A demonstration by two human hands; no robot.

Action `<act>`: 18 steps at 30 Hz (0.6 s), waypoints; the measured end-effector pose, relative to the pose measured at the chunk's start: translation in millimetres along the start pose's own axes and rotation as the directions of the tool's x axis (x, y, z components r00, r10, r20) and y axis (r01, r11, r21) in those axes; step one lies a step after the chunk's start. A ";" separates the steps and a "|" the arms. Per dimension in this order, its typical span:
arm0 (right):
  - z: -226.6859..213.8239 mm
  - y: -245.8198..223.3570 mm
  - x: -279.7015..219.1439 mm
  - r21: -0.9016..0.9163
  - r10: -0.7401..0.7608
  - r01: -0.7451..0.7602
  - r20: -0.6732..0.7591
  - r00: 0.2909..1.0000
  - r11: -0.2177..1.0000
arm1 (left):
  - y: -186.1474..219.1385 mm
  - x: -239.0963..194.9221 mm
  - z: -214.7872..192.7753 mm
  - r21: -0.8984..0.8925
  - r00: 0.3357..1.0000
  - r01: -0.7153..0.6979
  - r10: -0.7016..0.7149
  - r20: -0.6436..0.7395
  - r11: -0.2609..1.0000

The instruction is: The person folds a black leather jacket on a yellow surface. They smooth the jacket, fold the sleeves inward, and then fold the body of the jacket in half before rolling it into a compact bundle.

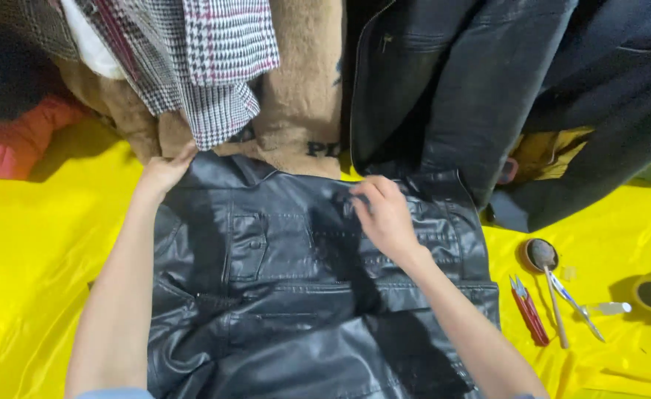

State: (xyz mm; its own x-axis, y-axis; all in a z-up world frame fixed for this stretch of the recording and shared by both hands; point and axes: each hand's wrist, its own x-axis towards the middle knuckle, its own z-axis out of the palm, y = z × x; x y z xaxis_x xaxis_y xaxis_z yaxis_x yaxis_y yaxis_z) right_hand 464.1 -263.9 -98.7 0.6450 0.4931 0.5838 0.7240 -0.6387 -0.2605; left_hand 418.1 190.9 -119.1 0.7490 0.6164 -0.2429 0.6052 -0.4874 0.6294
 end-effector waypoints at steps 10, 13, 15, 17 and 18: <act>126.2 -23.1 136.5 0.245 0.014 -0.191 0.582 0.813 0.950 | 29.0 -111.8 -56.0 -0.535 0.773 -0.512 0.632 0.055 0.672; 131.1 -29.9 135.4 0.118 0.061 -0.266 0.813 0.579 0.957 | 13.8 -131.9 -66.6 -0.657 0.643 -0.556 0.765 0.049 0.509; 135.6 -30.7 131.2 0.107 0.063 -0.313 0.870 0.489 0.944 | 4.3 -129.9 -65.4 -0.704 0.623 -0.522 0.779 0.072 0.482; 140.9 -27.9 127.4 0.271 -0.206 -0.086 0.870 0.447 0.959 | 6.8 -126.6 -63.7 -0.739 0.621 -0.496 0.781 0.065 0.456; 143.8 -25.3 127.1 0.266 -0.201 -0.087 0.871 0.448 0.960 | 3.1 -123.8 -62.4 -0.742 0.618 -0.495 0.784 0.065 0.452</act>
State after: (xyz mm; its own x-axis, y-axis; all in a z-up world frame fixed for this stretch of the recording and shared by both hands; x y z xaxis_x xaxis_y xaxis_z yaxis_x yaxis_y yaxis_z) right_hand 563.0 -100.1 -128.5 0.3562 0.8639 -0.3561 0.7041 -0.4987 -0.5055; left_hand 310.4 151.7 -41.1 0.9546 -0.0417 0.2949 -0.2972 -0.0668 0.9525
